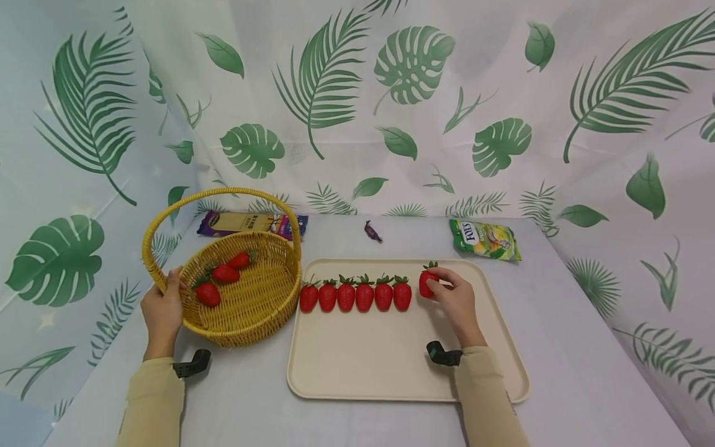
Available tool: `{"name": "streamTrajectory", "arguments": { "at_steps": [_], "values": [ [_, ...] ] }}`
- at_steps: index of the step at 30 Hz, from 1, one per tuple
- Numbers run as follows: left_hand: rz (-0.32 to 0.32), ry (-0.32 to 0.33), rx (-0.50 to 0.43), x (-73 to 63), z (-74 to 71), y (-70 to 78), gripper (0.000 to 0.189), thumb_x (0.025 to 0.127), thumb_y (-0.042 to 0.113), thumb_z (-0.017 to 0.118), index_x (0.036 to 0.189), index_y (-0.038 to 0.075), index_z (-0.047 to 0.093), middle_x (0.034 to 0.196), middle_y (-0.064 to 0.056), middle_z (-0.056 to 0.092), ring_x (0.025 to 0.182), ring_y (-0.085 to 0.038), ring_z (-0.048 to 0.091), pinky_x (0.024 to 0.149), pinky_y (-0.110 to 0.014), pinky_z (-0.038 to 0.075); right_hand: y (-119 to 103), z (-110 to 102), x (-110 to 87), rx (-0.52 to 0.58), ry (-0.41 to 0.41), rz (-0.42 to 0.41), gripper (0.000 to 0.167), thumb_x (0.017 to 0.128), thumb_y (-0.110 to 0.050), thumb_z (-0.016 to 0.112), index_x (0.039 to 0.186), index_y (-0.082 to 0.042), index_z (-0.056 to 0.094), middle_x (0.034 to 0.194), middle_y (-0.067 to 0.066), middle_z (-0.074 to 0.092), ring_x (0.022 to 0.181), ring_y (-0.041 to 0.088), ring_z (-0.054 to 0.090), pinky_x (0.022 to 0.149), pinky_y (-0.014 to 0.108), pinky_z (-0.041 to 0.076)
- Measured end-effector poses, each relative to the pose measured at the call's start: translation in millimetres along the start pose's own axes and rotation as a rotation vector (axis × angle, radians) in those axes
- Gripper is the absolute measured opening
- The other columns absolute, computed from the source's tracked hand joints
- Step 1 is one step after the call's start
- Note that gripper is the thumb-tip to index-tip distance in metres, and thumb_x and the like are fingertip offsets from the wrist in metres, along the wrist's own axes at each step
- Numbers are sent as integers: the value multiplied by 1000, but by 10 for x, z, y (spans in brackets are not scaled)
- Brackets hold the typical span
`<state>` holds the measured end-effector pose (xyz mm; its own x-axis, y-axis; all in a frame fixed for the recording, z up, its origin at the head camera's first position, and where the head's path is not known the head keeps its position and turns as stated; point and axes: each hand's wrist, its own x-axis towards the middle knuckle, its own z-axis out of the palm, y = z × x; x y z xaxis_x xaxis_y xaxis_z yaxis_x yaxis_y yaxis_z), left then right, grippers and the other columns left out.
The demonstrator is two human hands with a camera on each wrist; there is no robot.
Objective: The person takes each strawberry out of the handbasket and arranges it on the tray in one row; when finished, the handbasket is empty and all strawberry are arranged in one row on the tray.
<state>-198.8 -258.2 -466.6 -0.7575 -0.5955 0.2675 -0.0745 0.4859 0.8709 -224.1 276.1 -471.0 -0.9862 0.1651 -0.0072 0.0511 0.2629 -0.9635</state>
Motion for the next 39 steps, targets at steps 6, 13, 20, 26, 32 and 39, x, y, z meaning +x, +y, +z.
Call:
{"name": "streamTrajectory", "arguments": {
  "at_steps": [6, 13, 20, 26, 32, 39],
  "values": [
    [-25, 1, 5, 1, 16, 7, 60, 101, 53, 42, 89, 1, 68, 82, -19, 62, 55, -17, 39, 53, -31, 31, 97, -120, 4, -164, -11, 94, 46, 97, -33, 60, 135, -7, 56, 133, 17, 52, 102, 17, 52, 74, 19, 49],
    [-32, 9, 7, 6, 21, 8, 59, 100, 53, 43, 88, 1, 68, 69, -7, 56, 55, -19, 40, 52, -31, 32, 152, -124, 15, -130, -110, 138, 45, 97, -26, 62, 135, -3, 54, 134, 21, 51, 96, 16, 60, 75, 22, 52],
    [-30, 7, 15, 11, 22, -1, 60, 100, 55, 42, 88, 2, 67, 71, -10, 56, 57, -19, 42, 54, -31, 33, 130, -104, 6, -194, -127, 115, 43, 98, -26, 60, 134, -4, 57, 134, 21, 53, 98, 18, 60, 75, 22, 53],
    [-32, -6, 13, 8, 13, -1, 61, 100, 56, 41, 90, 2, 68, 85, -20, 63, 59, -17, 42, 57, -31, 33, 138, -98, 2, -229, -141, 71, 42, 98, -23, 60, 134, -3, 57, 133, 23, 54, 92, 18, 64, 73, 23, 54],
    [-40, -15, 15, 3, 4, 1, 62, 100, 57, 40, 91, 2, 68, 81, -17, 61, 59, -18, 42, 56, -31, 33, 148, -85, 7, -235, -137, 55, 40, 97, -22, 61, 133, -4, 58, 132, 23, 56, 87, 15, 67, 72, 24, 54],
    [-39, -22, 15, 12, -4, 14, 63, 100, 57, 39, 92, 1, 68, 83, -17, 62, 59, -17, 42, 56, -31, 34, 134, -64, 12, -214, -145, 30, 40, 95, -19, 63, 130, -1, 60, 128, 25, 58, 87, 12, 66, 71, 26, 55]
  ]
}}
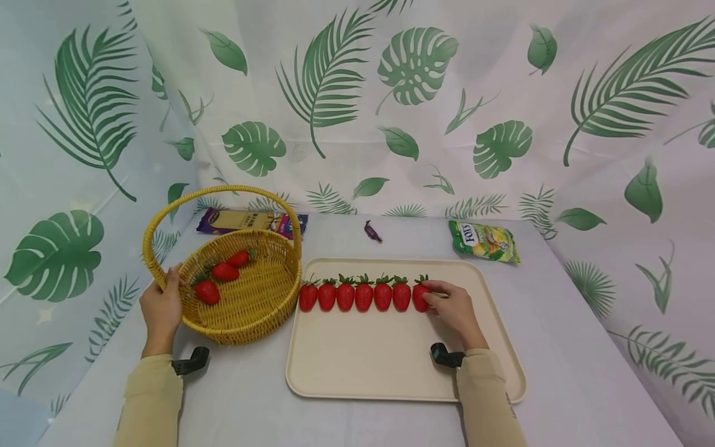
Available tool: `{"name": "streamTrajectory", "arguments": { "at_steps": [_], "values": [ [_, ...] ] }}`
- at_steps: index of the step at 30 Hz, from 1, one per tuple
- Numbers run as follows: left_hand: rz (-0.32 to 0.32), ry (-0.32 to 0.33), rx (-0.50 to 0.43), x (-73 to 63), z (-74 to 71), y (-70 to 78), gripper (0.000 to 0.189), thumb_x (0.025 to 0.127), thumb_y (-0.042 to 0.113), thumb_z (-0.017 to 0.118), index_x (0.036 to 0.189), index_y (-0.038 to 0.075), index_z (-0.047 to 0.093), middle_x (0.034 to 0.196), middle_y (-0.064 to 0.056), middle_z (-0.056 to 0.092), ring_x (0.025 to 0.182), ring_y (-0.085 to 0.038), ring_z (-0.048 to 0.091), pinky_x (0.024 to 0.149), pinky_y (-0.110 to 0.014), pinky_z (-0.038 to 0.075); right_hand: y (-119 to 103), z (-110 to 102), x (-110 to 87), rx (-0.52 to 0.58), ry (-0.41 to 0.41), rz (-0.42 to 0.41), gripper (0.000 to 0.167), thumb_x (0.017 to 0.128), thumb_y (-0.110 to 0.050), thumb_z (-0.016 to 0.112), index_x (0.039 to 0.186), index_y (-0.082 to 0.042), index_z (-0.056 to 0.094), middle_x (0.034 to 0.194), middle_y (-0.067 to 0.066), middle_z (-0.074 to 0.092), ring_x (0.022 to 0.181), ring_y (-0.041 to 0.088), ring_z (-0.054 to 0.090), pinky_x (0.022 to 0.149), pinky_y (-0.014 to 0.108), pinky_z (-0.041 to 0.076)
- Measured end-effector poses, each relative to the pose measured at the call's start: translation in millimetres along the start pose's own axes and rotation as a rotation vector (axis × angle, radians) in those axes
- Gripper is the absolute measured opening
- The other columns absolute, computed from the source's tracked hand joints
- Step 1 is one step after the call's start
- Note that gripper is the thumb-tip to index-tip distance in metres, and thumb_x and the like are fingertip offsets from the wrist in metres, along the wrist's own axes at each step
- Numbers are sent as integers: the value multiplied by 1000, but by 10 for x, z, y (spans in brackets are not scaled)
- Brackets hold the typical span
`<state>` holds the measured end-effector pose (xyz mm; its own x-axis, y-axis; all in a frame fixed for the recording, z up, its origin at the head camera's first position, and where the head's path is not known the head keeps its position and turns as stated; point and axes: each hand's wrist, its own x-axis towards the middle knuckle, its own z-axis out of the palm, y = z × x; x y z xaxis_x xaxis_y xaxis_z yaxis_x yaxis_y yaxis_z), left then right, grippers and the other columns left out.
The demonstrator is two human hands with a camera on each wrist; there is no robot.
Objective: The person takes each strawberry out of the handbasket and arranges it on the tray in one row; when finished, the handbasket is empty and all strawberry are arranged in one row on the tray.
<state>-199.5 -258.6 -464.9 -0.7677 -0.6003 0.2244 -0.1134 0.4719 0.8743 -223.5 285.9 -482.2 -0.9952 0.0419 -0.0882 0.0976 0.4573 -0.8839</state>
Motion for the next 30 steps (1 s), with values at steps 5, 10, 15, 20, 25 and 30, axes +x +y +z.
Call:
{"name": "streamTrajectory", "arguments": {
  "at_steps": [5, 10, 15, 20, 25, 30],
  "values": [
    [-19, -14, -8, 3, 3, 10, 63, 100, 56, 39, 97, 0, 68, 89, -21, 63, 63, -20, 43, 58, -31, 33, 8, -4, -2, 42, -24, 11, 42, 96, -20, 64, 132, 0, 57, 130, 25, 57, 89, 12, 65, 74, 26, 55],
    [-22, -12, -3, 5, -2, 4, 64, 100, 57, 39, 96, 1, 68, 87, -20, 62, 62, -20, 43, 57, -32, 33, 7, -18, -9, 90, -51, 15, 45, 96, -21, 65, 134, 1, 55, 132, 25, 54, 89, 11, 66, 76, 26, 55],
    [-16, -7, -12, 10, 7, 4, 63, 99, 58, 40, 95, 1, 69, 88, -19, 64, 61, -18, 43, 57, -31, 34, 2, -72, -17, 86, -56, 42, 47, 98, -25, 61, 137, 0, 52, 135, 24, 53, 92, 14, 67, 78, 27, 55],
    [-20, -1, -22, 12, 7, 1, 64, 99, 58, 41, 96, 1, 69, 90, -20, 65, 62, -19, 44, 58, -31, 34, -36, -145, -33, 39, 20, 119, 48, 101, -35, 53, 139, -5, 51, 133, 19, 53, 94, 17, 63, 77, 23, 53],
    [-24, -3, -21, 11, 6, 19, 63, 99, 57, 41, 98, 1, 70, 93, -19, 66, 62, -18, 44, 58, -31, 34, -149, -146, -38, 133, 94, 79, 49, 100, -33, 55, 136, 0, 52, 123, 8, 58, 94, 16, 58, 76, 23, 54],
    [-15, 7, -20, 6, 2, 13, 63, 99, 58, 40, 95, 3, 69, 92, -18, 67, 58, -15, 42, 55, -30, 33, -405, -61, -20, 202, 11, -24, 47, 100, -30, 57, 133, 3, 52, 117, 5, 61, 95, 21, 59, 79, 26, 54]
  ]
}}
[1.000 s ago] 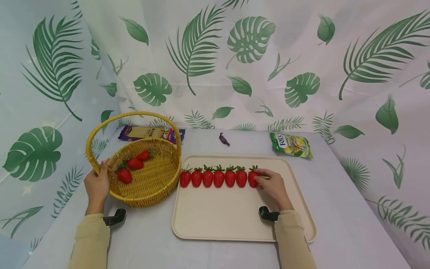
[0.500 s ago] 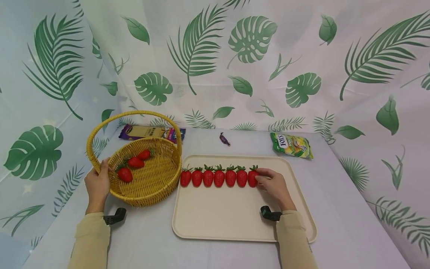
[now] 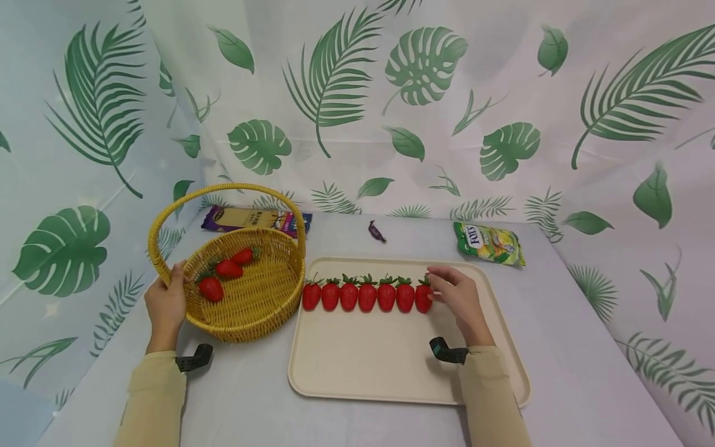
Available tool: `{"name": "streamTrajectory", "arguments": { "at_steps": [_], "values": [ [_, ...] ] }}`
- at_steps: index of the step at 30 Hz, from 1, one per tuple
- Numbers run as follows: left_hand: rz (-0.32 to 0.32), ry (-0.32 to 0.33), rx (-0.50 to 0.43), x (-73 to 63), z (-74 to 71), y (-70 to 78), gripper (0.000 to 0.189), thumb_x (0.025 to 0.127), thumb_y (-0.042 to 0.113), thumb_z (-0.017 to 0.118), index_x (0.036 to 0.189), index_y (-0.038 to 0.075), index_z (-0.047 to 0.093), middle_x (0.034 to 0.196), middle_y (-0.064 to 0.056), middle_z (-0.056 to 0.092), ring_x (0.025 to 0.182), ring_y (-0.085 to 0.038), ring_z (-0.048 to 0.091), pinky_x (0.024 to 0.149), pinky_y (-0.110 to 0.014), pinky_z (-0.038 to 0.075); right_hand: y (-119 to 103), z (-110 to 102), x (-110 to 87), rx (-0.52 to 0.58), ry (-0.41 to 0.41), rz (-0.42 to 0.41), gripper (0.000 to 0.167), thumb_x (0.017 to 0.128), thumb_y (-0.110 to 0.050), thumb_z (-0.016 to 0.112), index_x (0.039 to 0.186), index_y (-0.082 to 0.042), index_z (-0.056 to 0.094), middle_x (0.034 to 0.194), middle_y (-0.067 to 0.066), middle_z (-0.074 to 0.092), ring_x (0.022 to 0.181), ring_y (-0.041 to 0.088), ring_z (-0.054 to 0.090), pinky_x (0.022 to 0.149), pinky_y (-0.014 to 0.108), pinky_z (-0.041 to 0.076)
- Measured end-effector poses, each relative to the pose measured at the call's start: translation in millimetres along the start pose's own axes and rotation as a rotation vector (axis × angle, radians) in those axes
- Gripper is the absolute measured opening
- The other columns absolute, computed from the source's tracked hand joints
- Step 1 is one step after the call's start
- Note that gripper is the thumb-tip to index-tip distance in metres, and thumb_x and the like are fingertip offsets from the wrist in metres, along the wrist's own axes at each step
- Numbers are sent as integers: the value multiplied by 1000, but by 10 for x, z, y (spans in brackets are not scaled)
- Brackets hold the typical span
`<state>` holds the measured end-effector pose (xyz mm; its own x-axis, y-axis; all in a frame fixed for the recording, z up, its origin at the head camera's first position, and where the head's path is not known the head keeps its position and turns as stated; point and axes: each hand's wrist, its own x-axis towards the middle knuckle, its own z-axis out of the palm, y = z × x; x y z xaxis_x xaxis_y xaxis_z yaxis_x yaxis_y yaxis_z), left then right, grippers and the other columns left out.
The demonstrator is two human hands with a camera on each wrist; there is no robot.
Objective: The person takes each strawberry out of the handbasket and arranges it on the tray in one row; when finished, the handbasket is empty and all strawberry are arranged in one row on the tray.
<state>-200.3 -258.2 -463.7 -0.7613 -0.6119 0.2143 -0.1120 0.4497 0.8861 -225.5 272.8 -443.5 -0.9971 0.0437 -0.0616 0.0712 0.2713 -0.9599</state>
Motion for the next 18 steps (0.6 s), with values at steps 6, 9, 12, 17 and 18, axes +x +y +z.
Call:
{"name": "streamTrajectory", "arguments": {
  "at_steps": [6, 9, 12, 17, 18],
  "values": [
    [68, 87, -23, -16, 12, -18, 58, 99, 51, 47, 90, -1, 72, 81, -20, 65, 54, -10, 39, 53, -27, 30, -350, 320, 82, -22, -170, -65, 43, 99, -31, 59, 129, -1, 56, 123, 17, 59, 103, 34, 56, 85, 37, 54],
    [97, 115, -51, -16, 13, -39, 55, 100, 48, 49, 97, -2, 73, 87, -20, 69, 60, -11, 45, 57, -25, 31, -528, 543, 97, -31, -246, -92, 36, 99, -27, 59, 127, -3, 59, 124, 18, 60, 102, 36, 57, 88, 46, 52],
    [124, 113, -76, -9, 11, -46, 55, 101, 46, 48, 100, -3, 73, 104, -17, 71, 78, -17, 57, 64, -22, 34, -681, 784, 85, -41, -310, -128, 30, 98, -23, 59, 124, -6, 62, 121, 16, 62, 100, 33, 58, 88, 52, 51],
    [160, 121, -102, -9, 5, -52, 52, 102, 44, 47, 108, 1, 74, 107, -18, 71, 99, -25, 61, 75, -16, 35, -902, 1220, 27, -75, -410, -183, 23, 98, -21, 61, 117, -11, 66, 113, 8, 66, 100, 29, 61, 85, 51, 52],
    [164, 125, -107, -13, 1, -54, 49, 102, 43, 47, 112, 3, 73, 101, -20, 71, 94, -25, 61, 74, -17, 35, -947, 1314, 13, -85, -433, -201, 22, 98, -21, 61, 117, -11, 67, 113, 8, 66, 99, 30, 61, 84, 50, 53]
  ]
}}
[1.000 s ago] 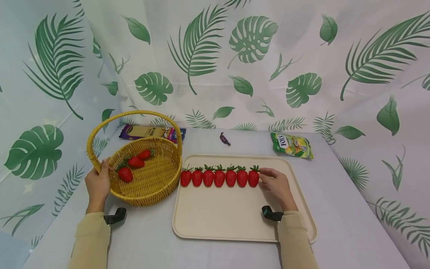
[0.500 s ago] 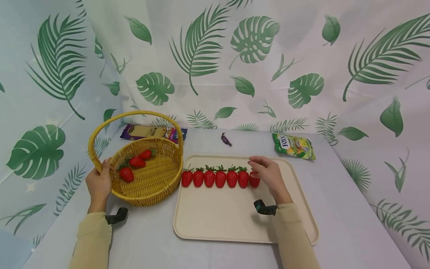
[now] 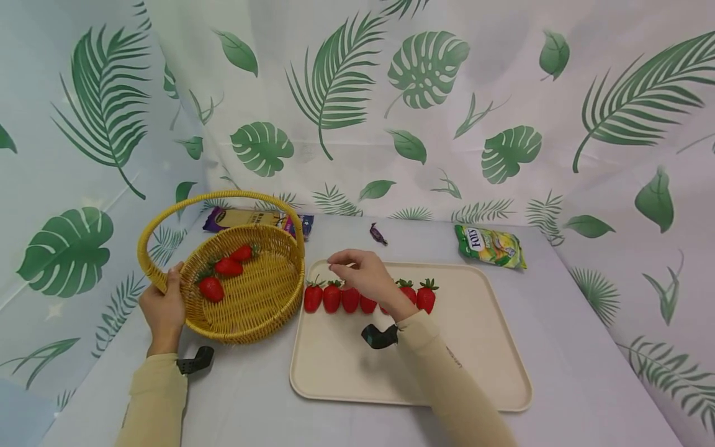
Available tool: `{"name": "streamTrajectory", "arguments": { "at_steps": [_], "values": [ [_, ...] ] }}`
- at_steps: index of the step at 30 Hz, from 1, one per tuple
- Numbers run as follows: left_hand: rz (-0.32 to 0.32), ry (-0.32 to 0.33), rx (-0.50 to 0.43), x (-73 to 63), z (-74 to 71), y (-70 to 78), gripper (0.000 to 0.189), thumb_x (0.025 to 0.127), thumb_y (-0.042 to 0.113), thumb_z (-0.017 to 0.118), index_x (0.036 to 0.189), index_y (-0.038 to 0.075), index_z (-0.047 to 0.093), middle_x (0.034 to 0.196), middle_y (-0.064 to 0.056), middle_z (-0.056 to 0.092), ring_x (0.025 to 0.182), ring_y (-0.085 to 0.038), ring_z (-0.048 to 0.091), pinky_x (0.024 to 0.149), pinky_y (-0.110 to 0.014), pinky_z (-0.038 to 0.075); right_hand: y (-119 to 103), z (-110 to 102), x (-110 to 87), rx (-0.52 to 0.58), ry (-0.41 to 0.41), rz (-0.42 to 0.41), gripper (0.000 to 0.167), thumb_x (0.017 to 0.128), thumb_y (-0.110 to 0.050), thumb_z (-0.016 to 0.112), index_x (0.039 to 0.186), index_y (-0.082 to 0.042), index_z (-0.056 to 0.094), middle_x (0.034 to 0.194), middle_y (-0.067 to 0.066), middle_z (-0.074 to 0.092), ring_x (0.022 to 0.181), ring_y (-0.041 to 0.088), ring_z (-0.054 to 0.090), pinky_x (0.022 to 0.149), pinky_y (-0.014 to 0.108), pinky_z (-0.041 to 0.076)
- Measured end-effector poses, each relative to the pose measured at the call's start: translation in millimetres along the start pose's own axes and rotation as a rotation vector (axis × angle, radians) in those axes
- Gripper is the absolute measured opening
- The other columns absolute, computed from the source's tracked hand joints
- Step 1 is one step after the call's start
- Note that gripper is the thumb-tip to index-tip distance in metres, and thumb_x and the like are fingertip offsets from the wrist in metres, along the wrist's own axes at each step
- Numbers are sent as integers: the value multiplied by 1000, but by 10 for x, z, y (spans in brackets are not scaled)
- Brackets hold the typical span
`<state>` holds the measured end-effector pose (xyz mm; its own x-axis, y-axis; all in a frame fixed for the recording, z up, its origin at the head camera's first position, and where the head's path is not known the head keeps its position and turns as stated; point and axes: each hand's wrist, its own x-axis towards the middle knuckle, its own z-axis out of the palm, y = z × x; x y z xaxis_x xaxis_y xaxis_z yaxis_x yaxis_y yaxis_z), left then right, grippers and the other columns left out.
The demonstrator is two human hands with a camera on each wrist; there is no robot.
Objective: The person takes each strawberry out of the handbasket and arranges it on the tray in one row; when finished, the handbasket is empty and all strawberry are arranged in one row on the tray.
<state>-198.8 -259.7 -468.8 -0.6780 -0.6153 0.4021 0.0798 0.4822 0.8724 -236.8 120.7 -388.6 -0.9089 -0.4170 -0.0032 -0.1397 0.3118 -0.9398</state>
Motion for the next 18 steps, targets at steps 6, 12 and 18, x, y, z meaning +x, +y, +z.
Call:
{"name": "streamTrajectory", "arguments": {
  "at_steps": [6, 12, 18],
  "values": [
    [-6, 0, -13, -10, -13, 12, 43, 102, 42, 48, 122, 11, 70, 105, -19, 70, 93, -24, 62, 78, -23, 39, -324, 535, 192, -88, -132, -88, 21, 98, -19, 60, 115, -10, 68, 112, 7, 66, 91, 26, 65, 78, 41, 55],
    [-4, 0, 5, -2, -12, -3, 43, 101, 42, 50, 121, 9, 70, 101, -21, 71, 99, -31, 63, 81, -25, 40, -521, 967, 445, -198, -209, -138, 22, 97, -22, 63, 115, -12, 70, 107, -2, 67, 89, 12, 63, 74, 28, 53],
    [-12, 3, 23, -14, 5, 0, 42, 101, 39, 51, 120, 7, 70, 101, -21, 71, 90, -29, 62, 72, -25, 38, -623, 1242, 709, -234, -298, -107, 23, 96, -22, 63, 117, -15, 69, 110, -4, 67, 89, 11, 64, 77, 25, 52]
  ]
}}
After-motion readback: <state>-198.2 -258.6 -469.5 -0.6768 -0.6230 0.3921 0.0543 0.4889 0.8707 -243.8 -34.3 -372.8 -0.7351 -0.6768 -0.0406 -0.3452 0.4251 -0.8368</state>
